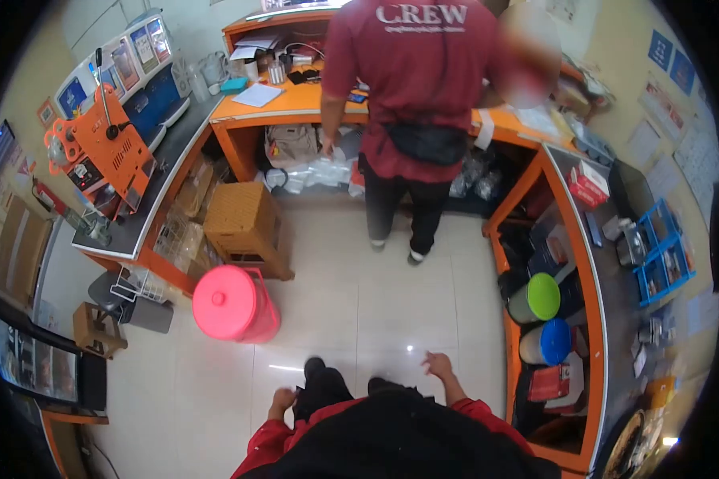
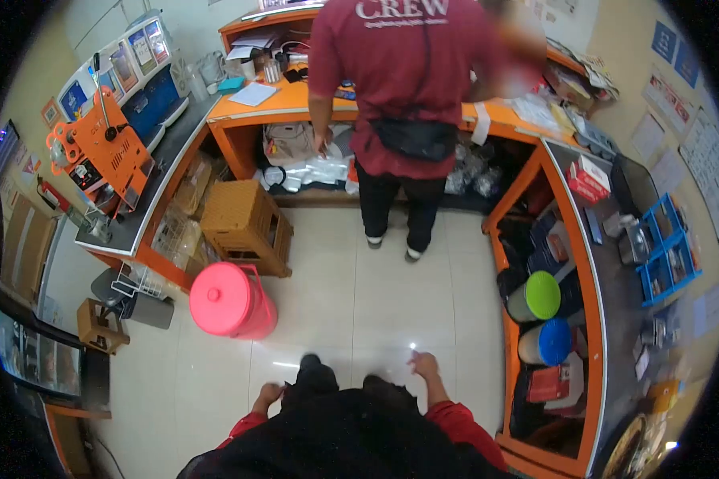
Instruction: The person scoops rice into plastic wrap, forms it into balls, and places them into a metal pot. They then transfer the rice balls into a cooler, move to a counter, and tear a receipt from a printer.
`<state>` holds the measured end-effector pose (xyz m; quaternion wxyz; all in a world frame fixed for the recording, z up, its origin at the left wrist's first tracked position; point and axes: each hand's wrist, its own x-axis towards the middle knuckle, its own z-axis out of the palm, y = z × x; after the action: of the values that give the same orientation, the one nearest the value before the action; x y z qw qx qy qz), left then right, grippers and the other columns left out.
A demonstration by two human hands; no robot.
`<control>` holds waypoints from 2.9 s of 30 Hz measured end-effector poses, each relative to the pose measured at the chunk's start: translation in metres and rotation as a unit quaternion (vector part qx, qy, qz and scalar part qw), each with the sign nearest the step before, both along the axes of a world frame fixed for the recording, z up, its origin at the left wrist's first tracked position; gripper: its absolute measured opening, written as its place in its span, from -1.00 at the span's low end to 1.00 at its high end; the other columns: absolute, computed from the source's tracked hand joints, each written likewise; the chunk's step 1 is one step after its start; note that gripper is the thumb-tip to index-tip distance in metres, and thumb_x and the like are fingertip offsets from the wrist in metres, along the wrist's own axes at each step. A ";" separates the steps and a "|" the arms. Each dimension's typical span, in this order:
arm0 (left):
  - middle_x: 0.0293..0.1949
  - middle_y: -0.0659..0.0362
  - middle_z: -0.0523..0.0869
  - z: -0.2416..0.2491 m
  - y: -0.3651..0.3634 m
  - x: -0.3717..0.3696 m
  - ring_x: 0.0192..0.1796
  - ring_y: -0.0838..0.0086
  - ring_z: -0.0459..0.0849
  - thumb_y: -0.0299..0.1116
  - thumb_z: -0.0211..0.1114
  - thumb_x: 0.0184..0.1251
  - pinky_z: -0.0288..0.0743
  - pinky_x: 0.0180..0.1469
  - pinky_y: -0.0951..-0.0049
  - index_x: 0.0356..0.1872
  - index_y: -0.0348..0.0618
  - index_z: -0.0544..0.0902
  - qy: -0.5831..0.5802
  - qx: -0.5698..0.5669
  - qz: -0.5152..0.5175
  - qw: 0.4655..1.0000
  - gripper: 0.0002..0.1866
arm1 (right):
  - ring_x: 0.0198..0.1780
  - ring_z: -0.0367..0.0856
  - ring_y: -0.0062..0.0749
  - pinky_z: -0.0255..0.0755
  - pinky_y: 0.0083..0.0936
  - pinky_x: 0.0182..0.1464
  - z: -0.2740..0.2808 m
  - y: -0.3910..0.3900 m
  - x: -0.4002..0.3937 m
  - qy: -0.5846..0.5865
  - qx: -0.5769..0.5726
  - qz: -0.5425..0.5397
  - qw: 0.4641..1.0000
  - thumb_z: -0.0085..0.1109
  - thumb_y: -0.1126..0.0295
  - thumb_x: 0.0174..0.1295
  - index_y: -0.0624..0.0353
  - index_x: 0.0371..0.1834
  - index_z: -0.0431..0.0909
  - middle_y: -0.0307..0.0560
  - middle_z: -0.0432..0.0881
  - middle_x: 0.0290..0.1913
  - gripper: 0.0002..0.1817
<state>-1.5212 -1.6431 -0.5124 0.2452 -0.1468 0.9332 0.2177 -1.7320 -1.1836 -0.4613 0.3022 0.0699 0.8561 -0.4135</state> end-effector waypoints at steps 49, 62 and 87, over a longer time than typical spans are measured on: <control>-0.30 -0.09 0.63 -0.020 -0.152 -0.250 -0.17 0.06 0.59 0.03 0.01 0.14 0.42 -0.08 0.13 -0.43 -0.21 0.66 -0.155 0.058 -0.007 0.986 -0.52 | -0.38 0.61 -0.28 0.44 -0.42 -0.30 -0.014 -0.226 -0.145 -0.006 0.065 0.038 0.997 0.10 0.11 0.09 0.04 -0.34 0.62 -0.06 0.63 -0.45 -0.73; -0.58 -0.09 0.52 0.133 -0.104 -0.773 -0.46 -0.03 0.49 -0.15 0.08 0.17 0.32 -0.42 0.13 -0.66 -0.25 0.47 0.352 0.144 0.130 0.916 -0.63 | -0.37 0.58 -0.09 0.46 -0.35 -0.25 -0.050 -0.087 -0.460 0.074 0.165 -0.040 0.983 0.13 0.27 -0.09 0.26 -0.66 0.46 0.08 0.58 -0.53 -0.75; -0.04 0.11 0.43 0.173 -0.221 -1.153 0.01 0.37 0.38 -0.19 -0.06 0.33 0.30 0.00 0.35 0.06 -0.20 0.35 0.480 0.215 0.345 0.777 -0.62 | -0.13 0.47 -0.34 0.33 -0.46 -0.01 0.211 0.036 -0.998 0.503 0.069 -0.421 0.752 -0.09 0.36 0.22 0.34 -0.12 0.43 0.00 0.51 -0.14 -0.72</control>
<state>-2.6737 -1.8640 -0.3392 -0.3009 -0.2790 0.7456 0.5250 -2.7303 -1.1476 -0.2507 -0.3821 0.2259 0.7946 -0.4142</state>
